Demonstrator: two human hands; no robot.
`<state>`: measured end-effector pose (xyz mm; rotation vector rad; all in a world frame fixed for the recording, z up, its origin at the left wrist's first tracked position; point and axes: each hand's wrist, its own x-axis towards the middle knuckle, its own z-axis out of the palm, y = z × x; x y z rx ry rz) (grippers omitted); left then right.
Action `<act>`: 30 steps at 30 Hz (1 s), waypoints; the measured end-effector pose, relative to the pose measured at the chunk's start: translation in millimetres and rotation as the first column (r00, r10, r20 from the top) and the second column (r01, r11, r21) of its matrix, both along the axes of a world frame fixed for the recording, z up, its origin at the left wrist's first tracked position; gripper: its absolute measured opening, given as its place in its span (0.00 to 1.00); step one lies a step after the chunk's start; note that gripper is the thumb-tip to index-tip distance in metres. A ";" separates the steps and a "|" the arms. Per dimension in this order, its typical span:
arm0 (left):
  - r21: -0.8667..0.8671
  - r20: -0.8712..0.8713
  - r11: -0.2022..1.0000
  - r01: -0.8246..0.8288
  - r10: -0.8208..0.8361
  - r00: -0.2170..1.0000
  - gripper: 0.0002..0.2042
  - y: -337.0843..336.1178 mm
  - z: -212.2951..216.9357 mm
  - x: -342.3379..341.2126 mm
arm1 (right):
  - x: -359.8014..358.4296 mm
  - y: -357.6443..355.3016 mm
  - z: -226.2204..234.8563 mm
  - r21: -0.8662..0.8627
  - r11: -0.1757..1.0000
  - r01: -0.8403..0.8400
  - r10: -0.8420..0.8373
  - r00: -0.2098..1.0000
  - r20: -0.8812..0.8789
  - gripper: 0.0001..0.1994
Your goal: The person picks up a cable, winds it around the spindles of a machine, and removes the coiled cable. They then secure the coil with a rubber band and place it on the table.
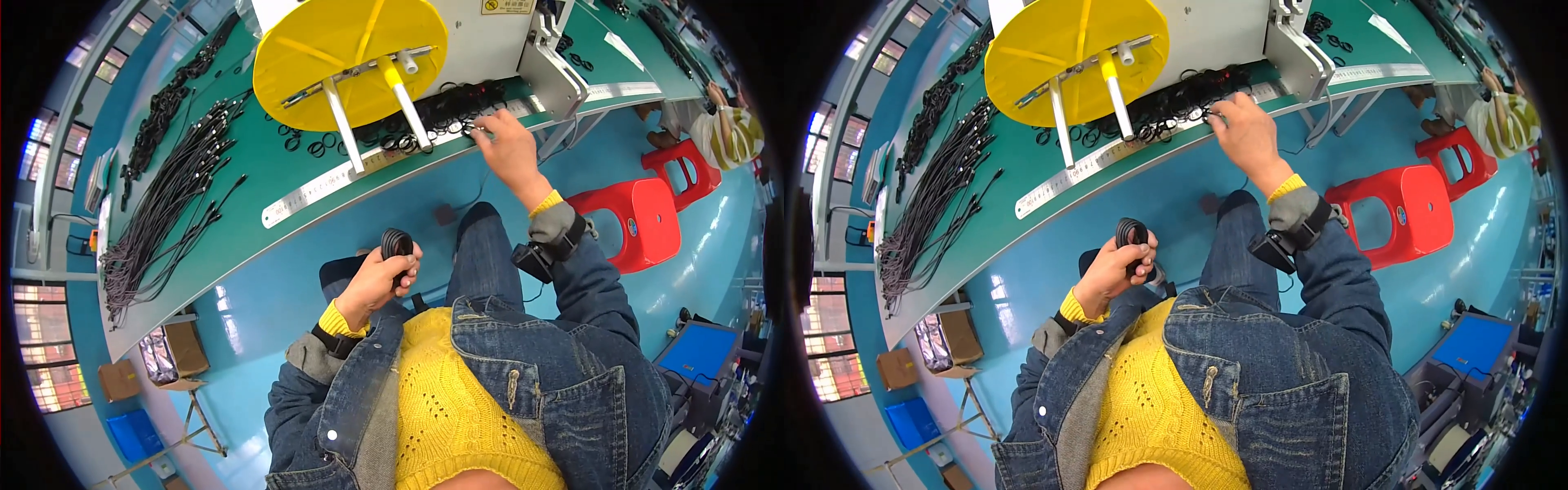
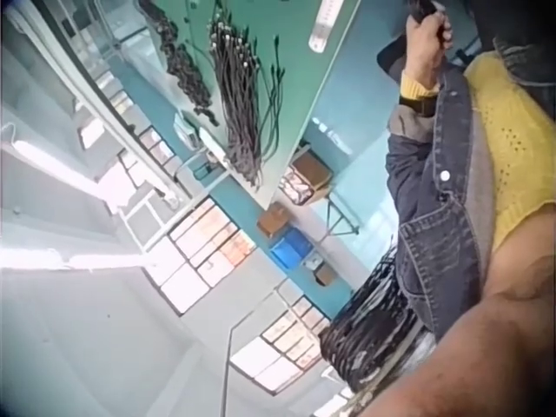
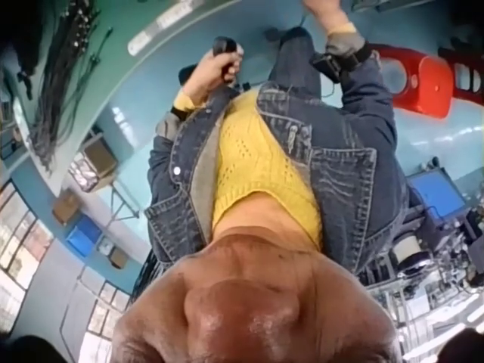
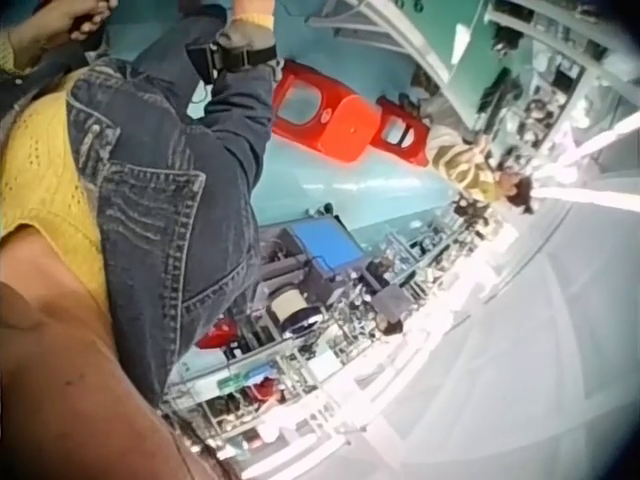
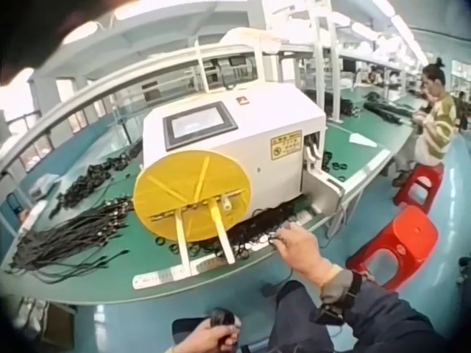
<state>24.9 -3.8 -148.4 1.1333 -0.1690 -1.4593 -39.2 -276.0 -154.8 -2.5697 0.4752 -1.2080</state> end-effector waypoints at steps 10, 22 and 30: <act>-0.281 0.263 0.958 -0.064 0.141 0.954 0.05 -106.5 31.2 29.4 | 24.9 -33.5 12.1 0.717 0.687 -0.115 0.078 0.993 0.085 0.06; -0.303 0.162 0.757 -0.579 0.640 0.751 0.02 -224.2 15.1 29.6 | 30.8 -42.2 24.9 0.734 0.640 -0.228 0.183 0.973 0.143 0.08; -0.285 0.563 0.770 -0.571 0.616 0.550 0.04 -248.2 -0.5 37.3 | 36.7 -70.4 11.1 0.887 0.400 -0.228 -0.172 0.932 0.318 0.09</act>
